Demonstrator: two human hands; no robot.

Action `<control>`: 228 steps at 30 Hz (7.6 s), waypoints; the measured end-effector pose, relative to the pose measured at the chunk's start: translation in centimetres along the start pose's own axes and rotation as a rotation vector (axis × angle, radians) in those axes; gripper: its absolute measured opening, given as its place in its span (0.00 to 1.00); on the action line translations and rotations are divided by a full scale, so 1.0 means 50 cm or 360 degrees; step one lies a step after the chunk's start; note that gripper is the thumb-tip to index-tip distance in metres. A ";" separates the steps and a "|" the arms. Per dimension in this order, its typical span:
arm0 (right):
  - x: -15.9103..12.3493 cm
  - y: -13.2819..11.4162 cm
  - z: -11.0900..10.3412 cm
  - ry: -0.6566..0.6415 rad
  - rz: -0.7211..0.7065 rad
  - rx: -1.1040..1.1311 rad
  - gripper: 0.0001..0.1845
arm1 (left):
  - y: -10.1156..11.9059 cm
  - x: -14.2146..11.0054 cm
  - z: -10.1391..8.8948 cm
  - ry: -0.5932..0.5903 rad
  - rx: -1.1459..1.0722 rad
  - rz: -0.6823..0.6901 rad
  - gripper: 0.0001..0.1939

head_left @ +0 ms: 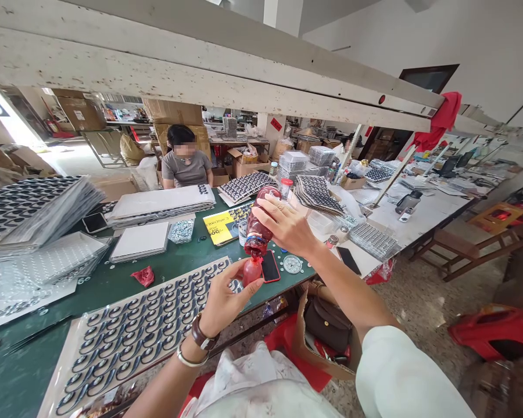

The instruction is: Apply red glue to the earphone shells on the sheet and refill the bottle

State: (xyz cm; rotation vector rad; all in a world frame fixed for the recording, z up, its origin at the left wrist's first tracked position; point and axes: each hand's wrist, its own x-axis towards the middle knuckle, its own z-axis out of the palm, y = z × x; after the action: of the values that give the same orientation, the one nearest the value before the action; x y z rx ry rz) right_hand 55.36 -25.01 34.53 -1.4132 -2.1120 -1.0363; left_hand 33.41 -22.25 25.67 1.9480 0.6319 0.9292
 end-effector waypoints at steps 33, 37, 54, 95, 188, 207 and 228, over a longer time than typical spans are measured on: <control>0.009 0.006 0.003 -0.0029 0.0008 -0.0001 0.20 | -0.016 0.009 -0.001 0.0034 0.0052 0.0008 0.25; 0.009 0.006 0.003 -0.0025 0.0008 0.0001 0.20 | -0.016 0.010 -0.001 0.0049 0.0056 0.0010 0.25; 0.012 0.008 -0.001 0.0010 -0.0020 -0.0023 0.20 | -0.017 0.010 0.001 0.0029 0.0042 0.0000 0.25; 0.012 0.003 -0.008 -0.0037 -0.0016 -0.0028 0.20 | -0.008 0.005 -0.002 0.0007 -0.0024 -0.0024 0.25; -0.012 0.012 -0.013 0.0037 -0.0038 -0.0040 0.19 | -0.025 -0.005 0.023 0.0006 0.0057 0.0008 0.26; -0.015 0.010 -0.020 -0.0045 -0.0014 0.0012 0.20 | -0.007 -0.008 0.022 -0.0038 0.0071 -0.0012 0.24; -0.017 0.006 -0.005 0.0018 -0.0054 0.0022 0.19 | -0.012 -0.015 0.023 0.0015 0.0087 -0.0054 0.26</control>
State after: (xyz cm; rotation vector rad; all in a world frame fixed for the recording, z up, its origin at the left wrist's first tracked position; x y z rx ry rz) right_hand 55.95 -25.67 34.21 -1.3667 -2.1378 -1.0383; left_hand 33.81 -23.04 24.48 1.9764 0.7002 0.9093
